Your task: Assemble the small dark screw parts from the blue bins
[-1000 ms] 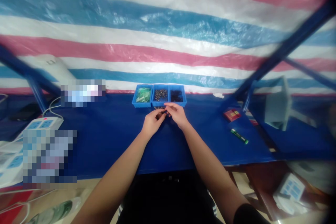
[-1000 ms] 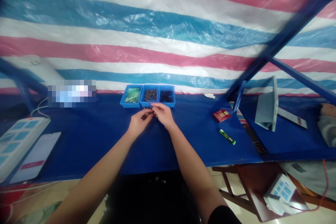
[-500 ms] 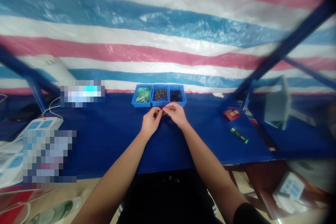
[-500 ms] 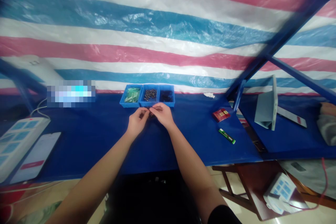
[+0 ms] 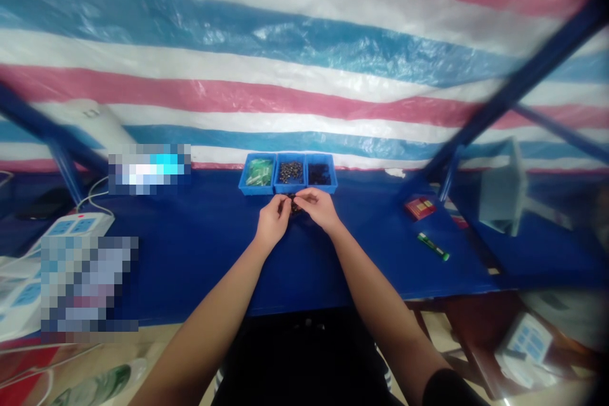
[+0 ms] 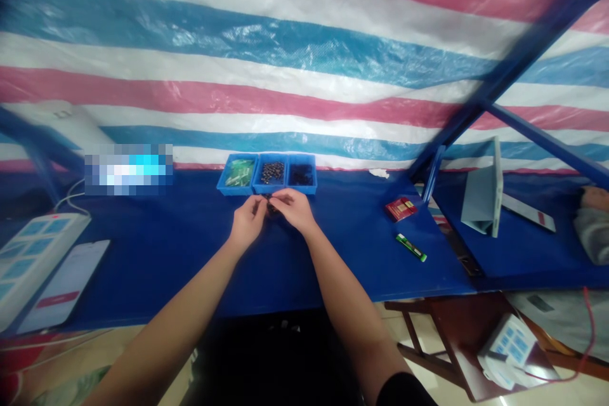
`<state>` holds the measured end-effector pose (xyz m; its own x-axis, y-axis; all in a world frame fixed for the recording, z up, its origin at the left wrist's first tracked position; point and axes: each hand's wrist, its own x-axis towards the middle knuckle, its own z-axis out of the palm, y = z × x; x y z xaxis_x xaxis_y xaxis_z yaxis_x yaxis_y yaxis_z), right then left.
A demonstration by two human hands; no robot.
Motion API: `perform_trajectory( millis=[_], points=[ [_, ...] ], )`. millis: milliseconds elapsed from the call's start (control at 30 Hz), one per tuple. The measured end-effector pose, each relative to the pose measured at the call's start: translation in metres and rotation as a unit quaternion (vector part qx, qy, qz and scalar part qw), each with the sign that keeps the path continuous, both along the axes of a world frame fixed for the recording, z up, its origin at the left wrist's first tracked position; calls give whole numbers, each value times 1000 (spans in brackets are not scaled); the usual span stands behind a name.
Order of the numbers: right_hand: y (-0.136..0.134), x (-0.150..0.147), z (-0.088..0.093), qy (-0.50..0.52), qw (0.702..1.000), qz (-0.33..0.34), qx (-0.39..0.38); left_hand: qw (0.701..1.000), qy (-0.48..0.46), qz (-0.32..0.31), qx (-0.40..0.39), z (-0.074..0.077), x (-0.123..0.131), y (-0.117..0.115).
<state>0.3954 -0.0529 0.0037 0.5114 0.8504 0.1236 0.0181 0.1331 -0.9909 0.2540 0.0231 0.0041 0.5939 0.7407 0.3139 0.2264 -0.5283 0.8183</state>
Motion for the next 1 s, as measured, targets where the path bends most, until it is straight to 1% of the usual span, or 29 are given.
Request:
perform_trajectory(
  millis=[267,433,600,800,1000],
  points=[
    [1,-1,-3,25,999,17,12,999,-26,0,-23,-1,0,-1],
    [1,-1,-2,40,999,21,10,1000,-24,-4,-18,-1,0,0],
    [0,-1,-2,27,999,19,11,1000,-21,-6,-11,-1,0,-1],
    [0,-2,1,41,999,19,9,999,-29,-6,-27,-2,0,0],
    [-2,-2,4,31,999,20,4,999,-31,1,-16,0,0,-2]
  ],
)
